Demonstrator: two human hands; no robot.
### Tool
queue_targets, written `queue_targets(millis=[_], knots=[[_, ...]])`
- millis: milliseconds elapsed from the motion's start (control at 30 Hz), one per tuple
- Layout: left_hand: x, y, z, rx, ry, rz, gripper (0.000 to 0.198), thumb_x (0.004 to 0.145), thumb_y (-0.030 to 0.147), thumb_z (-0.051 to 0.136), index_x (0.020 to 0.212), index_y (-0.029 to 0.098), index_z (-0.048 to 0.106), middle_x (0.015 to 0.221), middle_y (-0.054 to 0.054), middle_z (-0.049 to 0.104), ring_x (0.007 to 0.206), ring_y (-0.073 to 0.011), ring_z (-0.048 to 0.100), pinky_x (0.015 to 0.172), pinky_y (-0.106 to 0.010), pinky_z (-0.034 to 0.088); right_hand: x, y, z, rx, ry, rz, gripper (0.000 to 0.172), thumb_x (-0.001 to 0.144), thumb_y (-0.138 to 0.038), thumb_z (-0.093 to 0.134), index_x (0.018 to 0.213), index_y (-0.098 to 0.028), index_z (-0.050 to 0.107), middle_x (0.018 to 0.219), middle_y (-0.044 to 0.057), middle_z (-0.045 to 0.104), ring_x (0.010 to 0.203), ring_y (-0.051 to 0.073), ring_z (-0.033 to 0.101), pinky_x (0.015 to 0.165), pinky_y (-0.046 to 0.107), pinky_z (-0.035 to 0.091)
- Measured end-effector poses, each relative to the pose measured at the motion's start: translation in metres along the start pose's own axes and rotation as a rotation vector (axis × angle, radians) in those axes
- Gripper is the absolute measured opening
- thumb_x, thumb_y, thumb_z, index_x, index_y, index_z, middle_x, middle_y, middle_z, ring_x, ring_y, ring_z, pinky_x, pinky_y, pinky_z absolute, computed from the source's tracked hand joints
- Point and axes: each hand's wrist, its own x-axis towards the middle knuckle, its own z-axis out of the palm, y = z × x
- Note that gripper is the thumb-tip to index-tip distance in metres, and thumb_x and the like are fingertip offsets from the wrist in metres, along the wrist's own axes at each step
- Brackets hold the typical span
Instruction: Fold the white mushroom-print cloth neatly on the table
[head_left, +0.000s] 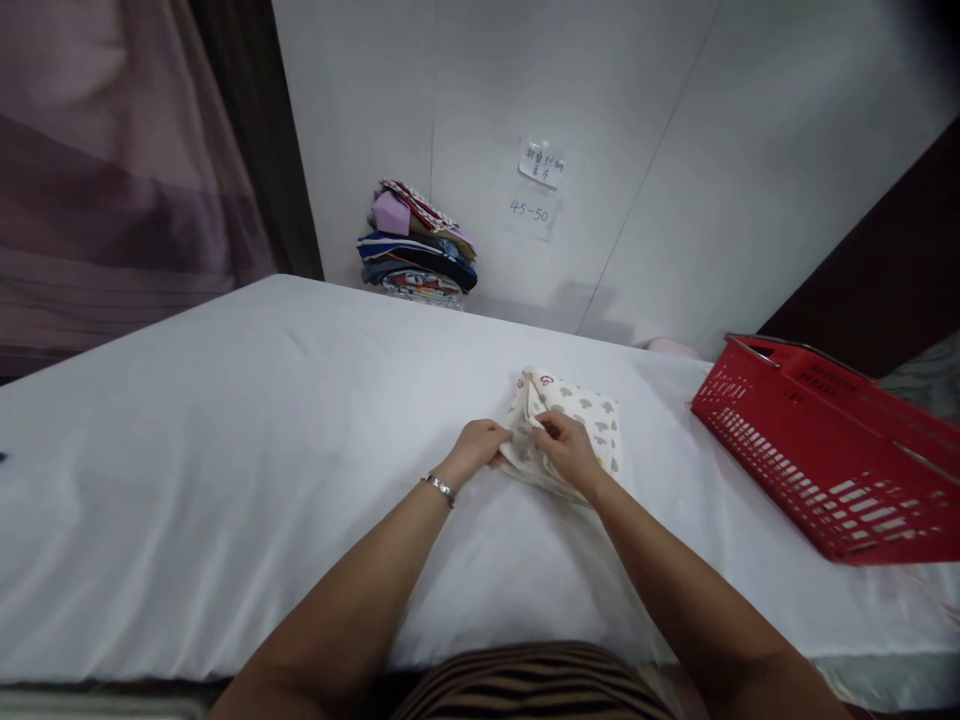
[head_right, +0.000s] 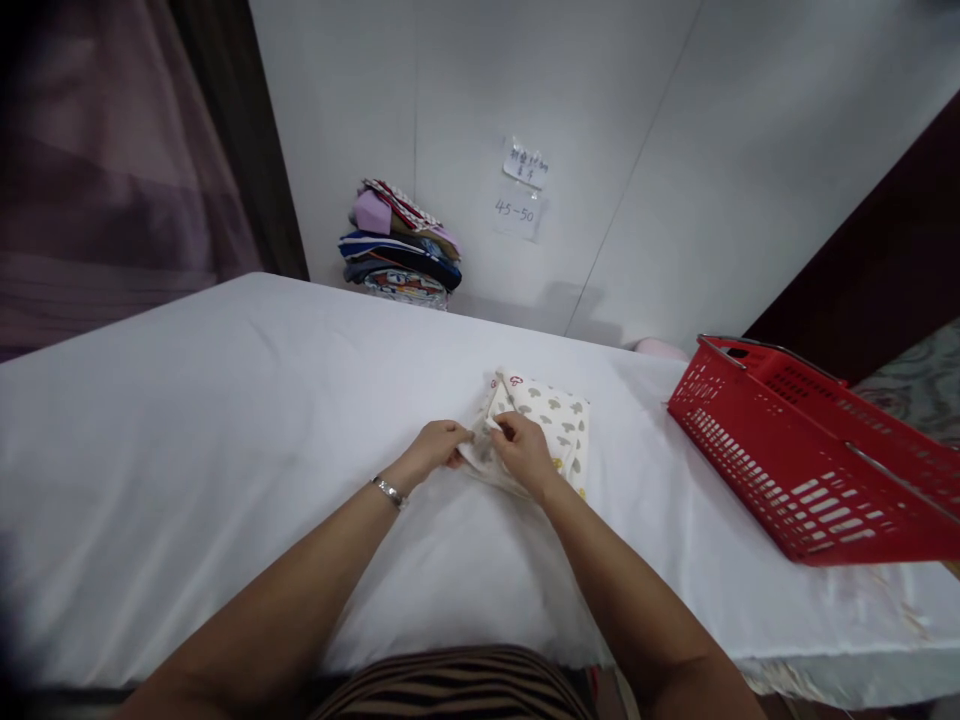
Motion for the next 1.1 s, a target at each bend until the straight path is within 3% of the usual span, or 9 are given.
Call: queue_targets(millis=[200,533,733,900,1100], knots=[[0.001,-0.002,-0.001,-0.053,-0.035,-0.015,0.011,0.070,0.017,0.050,0.060,0.016,0.051,0.044,0.002,0.051,0.041,-0.0090,0.049,0.044,-0.019,0.039,-0.002,-0.010,0.010,-0.168,-0.235,-0.017,0.015,0.074,-0.019,0.047,0.070,-0.019,0.061,0.061,-0.002,0.056,0.057,0.012,0.046,0.054,0.023,0.031],[0.002,0.004,-0.009,-0.078,-0.063,-0.087,0.014,0.073,0.023,0.054,0.061,0.017,0.055,0.055,-0.001,0.057,0.056,-0.0138,0.060,0.056,-0.023,0.048,-0.007,-0.006,0.023,-0.104,-0.185,0.005,0.013,0.078,-0.026,0.050,0.081,-0.018,0.061,0.066,-0.002,0.055,0.061,0.012,0.047,0.058,0.023,0.034],[0.001,0.000,-0.013,-0.096,-0.096,-0.057,0.026,0.071,0.039,0.064,0.069,0.014,0.059,0.058,-0.002,0.060,0.056,-0.0141,0.059,0.055,-0.025,0.048,-0.017,-0.004,0.029,-0.112,-0.224,-0.155,0.012,0.077,-0.017,0.050,0.085,-0.020,0.059,0.073,0.000,0.055,0.068,0.014,0.049,0.062,0.025,0.039],[0.003,-0.003,-0.011,-0.069,-0.064,-0.078,0.017,0.071,0.029,0.064,0.070,0.013,0.058,0.054,0.000,0.059,0.050,-0.0103,0.055,0.050,-0.020,0.043,-0.046,0.013,0.005,-0.227,-0.149,-0.325,0.030,0.077,-0.013,0.049,0.105,-0.019,0.058,0.104,0.009,0.058,0.098,0.021,0.051,0.085,0.035,0.042],[0.007,-0.003,-0.009,-0.071,-0.078,-0.092,0.016,0.073,0.028,0.062,0.077,0.013,0.058,0.059,-0.002,0.061,0.050,-0.0109,0.056,0.049,-0.021,0.044,-0.085,0.041,-0.054,-0.454,-0.068,-0.320,0.027,0.083,-0.015,0.045,0.107,-0.018,0.057,0.103,0.011,0.060,0.097,0.023,0.053,0.084,0.039,0.045]])
